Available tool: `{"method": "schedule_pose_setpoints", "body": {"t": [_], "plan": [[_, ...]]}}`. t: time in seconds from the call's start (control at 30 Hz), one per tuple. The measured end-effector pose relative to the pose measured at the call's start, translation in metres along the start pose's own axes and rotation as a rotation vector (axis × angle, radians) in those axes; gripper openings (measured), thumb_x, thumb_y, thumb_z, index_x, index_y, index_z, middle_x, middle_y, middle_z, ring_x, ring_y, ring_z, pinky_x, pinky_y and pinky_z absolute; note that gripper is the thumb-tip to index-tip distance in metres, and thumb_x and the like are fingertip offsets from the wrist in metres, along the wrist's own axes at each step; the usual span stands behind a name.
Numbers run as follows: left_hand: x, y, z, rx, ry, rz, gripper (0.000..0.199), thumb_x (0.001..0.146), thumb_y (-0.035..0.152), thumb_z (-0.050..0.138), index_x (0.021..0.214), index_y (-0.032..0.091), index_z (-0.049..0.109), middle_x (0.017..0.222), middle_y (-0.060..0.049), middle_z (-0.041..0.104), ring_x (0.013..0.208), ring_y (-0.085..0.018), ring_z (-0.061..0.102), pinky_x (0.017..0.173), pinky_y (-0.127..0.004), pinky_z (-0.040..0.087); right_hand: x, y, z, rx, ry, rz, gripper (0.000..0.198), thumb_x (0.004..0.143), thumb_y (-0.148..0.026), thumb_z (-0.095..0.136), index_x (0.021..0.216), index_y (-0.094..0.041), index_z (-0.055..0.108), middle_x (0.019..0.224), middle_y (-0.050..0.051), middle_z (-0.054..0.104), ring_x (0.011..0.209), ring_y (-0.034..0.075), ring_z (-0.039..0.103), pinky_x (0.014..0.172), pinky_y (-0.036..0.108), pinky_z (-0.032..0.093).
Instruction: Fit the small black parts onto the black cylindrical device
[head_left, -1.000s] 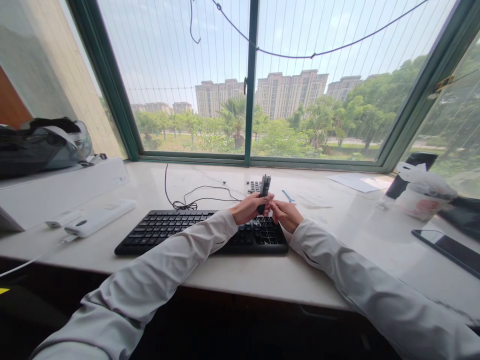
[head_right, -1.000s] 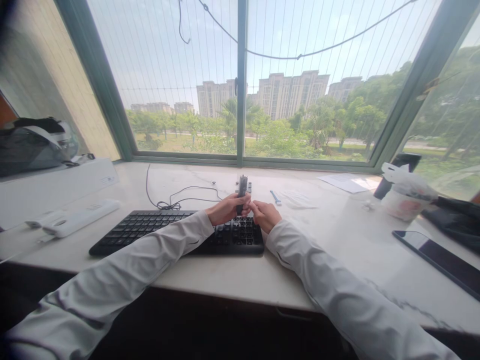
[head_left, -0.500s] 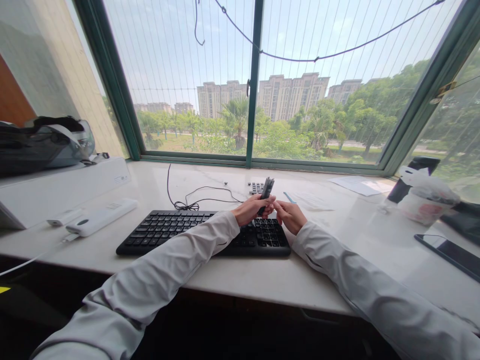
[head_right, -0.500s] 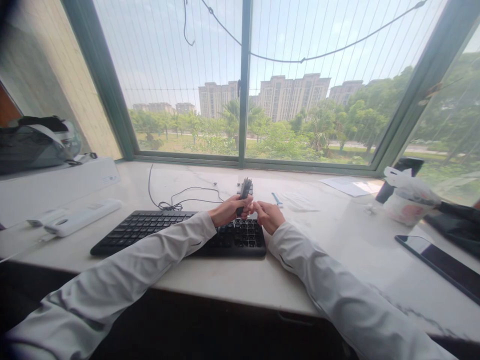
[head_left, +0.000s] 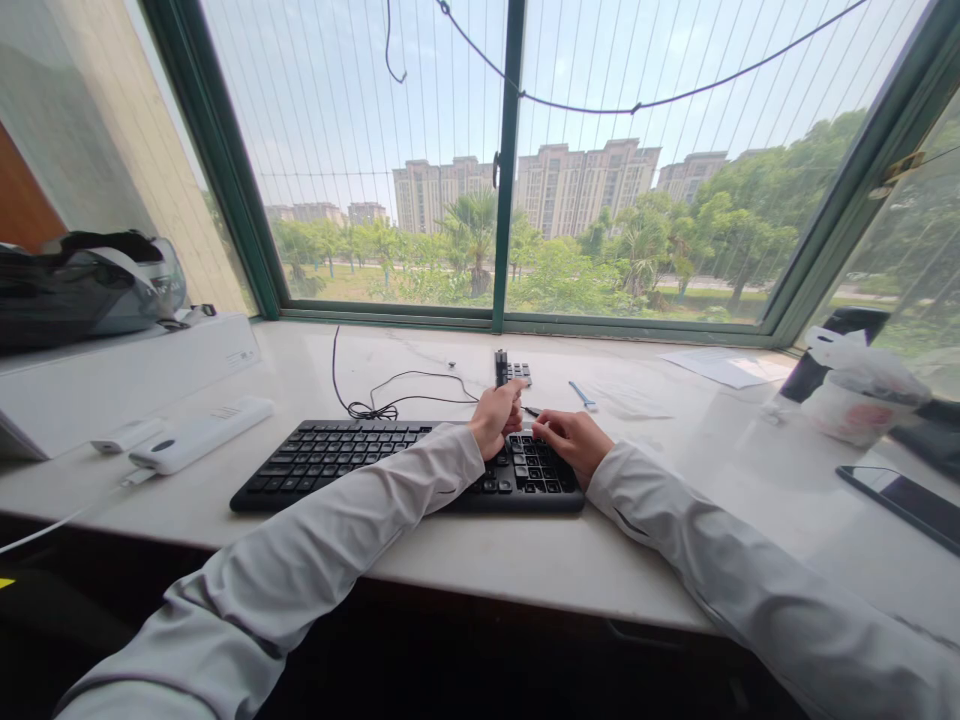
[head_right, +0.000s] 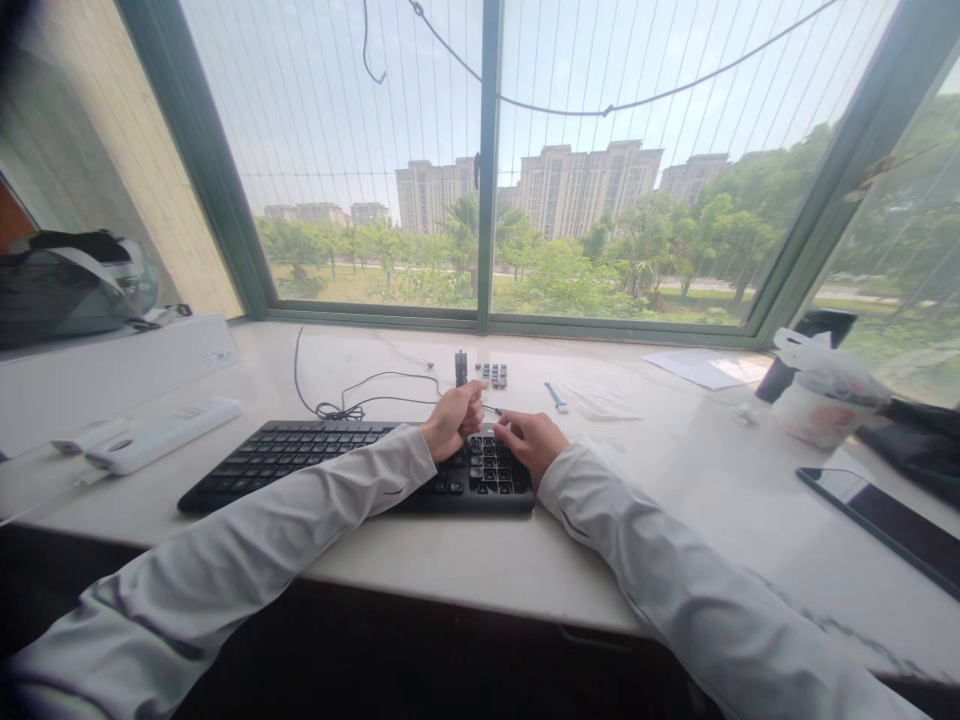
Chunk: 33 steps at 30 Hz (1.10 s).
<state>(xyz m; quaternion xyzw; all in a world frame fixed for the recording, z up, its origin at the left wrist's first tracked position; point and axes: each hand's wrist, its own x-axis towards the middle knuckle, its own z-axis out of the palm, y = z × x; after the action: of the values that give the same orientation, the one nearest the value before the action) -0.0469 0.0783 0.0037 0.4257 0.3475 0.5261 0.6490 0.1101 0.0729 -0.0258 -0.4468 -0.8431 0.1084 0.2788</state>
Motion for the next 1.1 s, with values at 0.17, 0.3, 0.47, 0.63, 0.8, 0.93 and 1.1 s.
{"method": "schedule_pose_setpoints", "body": {"t": [0.17,0.3,0.47,0.63,0.8,0.93,1.1], "plan": [[-0.002,0.000,0.004,-0.007,0.075,0.047,0.038,0.077,0.028,0.056,0.054,0.022,0.025,0.039,0.011,0.019,0.032,-0.004,0.015,0.033,-0.021,0.011,-0.001,-0.002,0.001,-0.076,-0.007,-0.018,0.030,0.086,-0.043,0.048,0.084,-0.018,0.063,0.054,-0.002,0.051,0.049,0.009,0.038,0.052,0.023,0.028],[-0.006,-0.004,0.006,0.122,-0.023,0.081,0.039,0.079,0.030,0.055,0.053,0.021,0.028,0.040,0.009,0.024,0.033,-0.003,0.020,0.035,-0.020,0.017,-0.002,-0.004,0.000,-0.114,0.000,-0.037,0.026,0.085,-0.041,0.049,0.084,-0.018,0.062,0.055,-0.003,0.052,0.048,0.008,0.038,0.052,0.022,0.027],[-0.005,-0.007,0.005,0.204,0.015,0.090,0.038,0.080,0.033,0.056,0.056,0.020,0.030,0.042,0.008,0.026,0.035,-0.004,0.022,0.036,-0.020,0.022,-0.002,-0.004,0.000,-0.119,0.004,-0.038,0.025,0.085,-0.040,0.049,0.083,-0.018,0.062,0.054,-0.003,0.052,0.047,0.008,0.037,0.052,0.022,0.027],[-0.005,-0.003,0.005,0.181,0.045,0.072,0.034,0.082,0.032,0.056,0.060,0.020,0.032,0.044,0.009,0.025,0.036,-0.004,0.024,0.037,-0.020,0.022,-0.002,-0.003,0.000,-0.122,0.004,-0.030,0.026,0.086,-0.040,0.049,0.083,-0.018,0.062,0.054,-0.003,0.052,0.047,0.008,0.038,0.052,0.023,0.027],[-0.007,0.000,0.006,0.202,-0.028,0.097,0.036,0.082,0.036,0.057,0.061,0.020,0.033,0.046,0.008,0.028,0.038,-0.004,0.026,0.039,-0.019,0.023,-0.002,-0.002,-0.001,-0.118,0.010,-0.032,0.024,0.085,-0.039,0.050,0.084,-0.018,0.062,0.054,-0.003,0.052,0.047,0.008,0.039,0.052,0.023,0.027],[-0.008,0.002,0.006,0.243,-0.111,0.109,0.035,0.080,0.040,0.059,0.064,0.019,0.037,0.049,0.007,0.031,0.040,-0.004,0.028,0.040,-0.019,0.024,-0.002,-0.004,-0.001,-0.122,0.008,-0.026,0.024,0.085,-0.039,0.050,0.083,-0.019,0.063,0.054,-0.003,0.052,0.048,0.008,0.040,0.053,0.022,0.028],[-0.012,0.007,0.008,0.307,-0.118,0.062,0.033,0.081,0.043,0.059,0.069,0.017,0.042,0.054,0.006,0.036,0.043,-0.004,0.034,0.044,-0.020,0.029,-0.002,-0.003,-0.001,-0.132,0.005,-0.026,0.025,0.086,-0.039,0.049,0.083,-0.019,0.063,0.054,-0.003,0.053,0.047,0.008,0.040,0.053,0.023,0.028]]}}
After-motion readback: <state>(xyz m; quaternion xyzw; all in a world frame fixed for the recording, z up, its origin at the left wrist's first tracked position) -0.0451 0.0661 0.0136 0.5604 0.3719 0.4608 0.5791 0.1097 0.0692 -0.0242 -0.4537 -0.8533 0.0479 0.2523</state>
